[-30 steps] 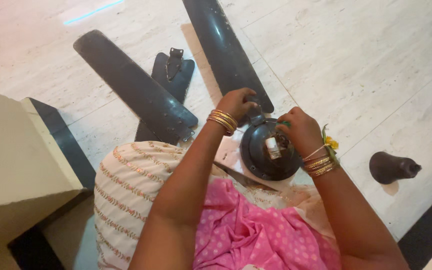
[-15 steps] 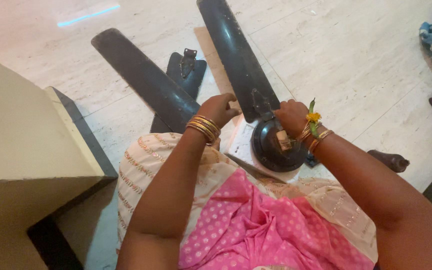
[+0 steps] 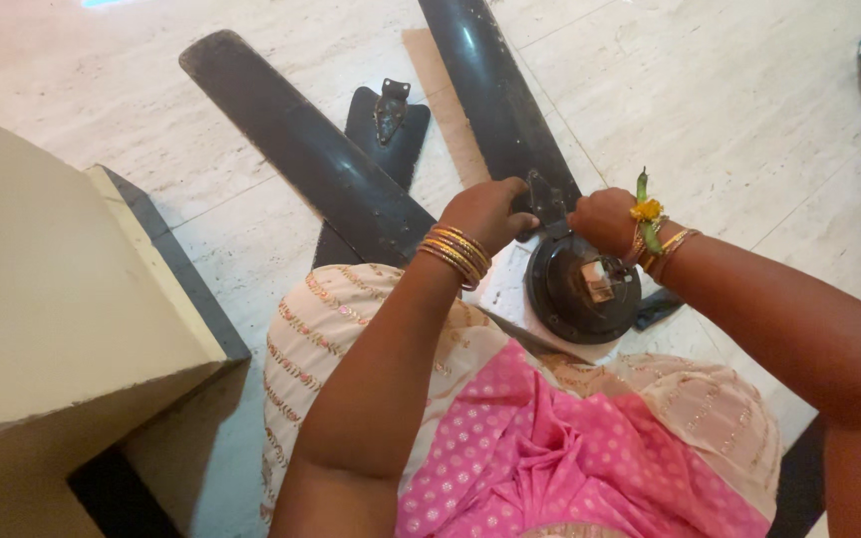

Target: The person sits on the floor and attaches ceiling fan blades to the motor housing using a screwdriver. They align each blade, insert screws, and tighten them to secure the blades in place.

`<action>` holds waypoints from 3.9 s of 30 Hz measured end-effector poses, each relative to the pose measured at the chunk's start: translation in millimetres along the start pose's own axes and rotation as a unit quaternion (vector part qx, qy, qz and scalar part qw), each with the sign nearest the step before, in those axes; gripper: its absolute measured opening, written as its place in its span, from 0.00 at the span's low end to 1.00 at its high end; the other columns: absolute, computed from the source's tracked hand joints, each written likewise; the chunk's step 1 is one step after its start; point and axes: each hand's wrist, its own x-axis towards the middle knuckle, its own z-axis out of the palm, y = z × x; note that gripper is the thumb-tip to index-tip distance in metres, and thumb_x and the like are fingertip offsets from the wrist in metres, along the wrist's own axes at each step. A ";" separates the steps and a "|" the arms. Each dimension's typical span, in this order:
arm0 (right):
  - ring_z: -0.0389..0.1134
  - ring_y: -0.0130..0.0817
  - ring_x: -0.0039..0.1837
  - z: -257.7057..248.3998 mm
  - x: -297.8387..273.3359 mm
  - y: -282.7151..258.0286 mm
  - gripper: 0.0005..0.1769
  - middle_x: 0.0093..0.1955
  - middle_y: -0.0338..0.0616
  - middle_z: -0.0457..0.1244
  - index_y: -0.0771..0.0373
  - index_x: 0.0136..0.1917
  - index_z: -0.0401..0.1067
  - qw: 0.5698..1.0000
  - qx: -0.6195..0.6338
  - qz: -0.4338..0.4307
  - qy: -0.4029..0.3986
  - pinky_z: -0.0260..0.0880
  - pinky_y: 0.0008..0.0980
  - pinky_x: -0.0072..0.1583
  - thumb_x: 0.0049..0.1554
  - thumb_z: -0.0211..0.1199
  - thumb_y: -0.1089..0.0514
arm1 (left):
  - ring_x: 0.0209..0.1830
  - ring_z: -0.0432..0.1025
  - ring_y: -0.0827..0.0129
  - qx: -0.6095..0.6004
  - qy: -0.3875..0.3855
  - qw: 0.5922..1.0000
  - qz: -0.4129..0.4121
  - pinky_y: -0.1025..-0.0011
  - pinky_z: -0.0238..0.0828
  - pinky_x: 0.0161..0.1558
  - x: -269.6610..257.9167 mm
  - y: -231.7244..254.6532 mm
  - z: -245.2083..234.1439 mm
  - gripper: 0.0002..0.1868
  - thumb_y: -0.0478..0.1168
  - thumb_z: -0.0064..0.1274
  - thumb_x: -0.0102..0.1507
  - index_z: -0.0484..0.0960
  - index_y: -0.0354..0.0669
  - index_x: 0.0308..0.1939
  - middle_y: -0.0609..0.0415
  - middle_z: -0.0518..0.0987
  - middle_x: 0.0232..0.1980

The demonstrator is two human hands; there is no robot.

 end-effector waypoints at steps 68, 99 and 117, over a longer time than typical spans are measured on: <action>0.73 0.49 0.55 52.7 33.7 33.8 0.24 0.52 0.52 0.72 0.63 0.50 0.83 0.955 0.156 0.172 -0.182 0.74 0.45 0.56 0.59 0.66 0.40 | 0.50 0.77 0.48 0.022 -0.044 0.999 -0.008 0.56 0.72 0.51 -2.0 -2.0 9.2 0.27 0.53 0.62 0.58 0.79 0.43 0.56 0.42 0.83 0.48; 0.75 0.38 0.52 30.6 -4.3 1.0 0.11 0.47 0.37 0.72 0.46 0.51 0.80 0.986 0.049 0.141 -0.076 0.76 0.39 0.49 0.56 0.63 0.57 | 0.50 0.78 0.51 0.027 -0.067 0.996 -0.048 0.58 0.73 0.52 22.9 -16.4 11.0 0.28 0.53 0.62 0.58 0.79 0.41 0.57 0.43 0.83 0.48; 0.77 0.44 0.51 23.0 40.4 33.6 0.11 0.47 0.50 0.74 0.62 0.44 0.82 0.940 0.164 0.194 -0.228 0.75 0.41 0.52 0.54 0.68 0.52 | 0.51 0.78 0.49 0.047 -0.073 0.995 -0.043 0.56 0.72 0.52 18.3 -14.1 13.1 0.25 0.53 0.63 0.58 0.81 0.40 0.52 0.42 0.84 0.48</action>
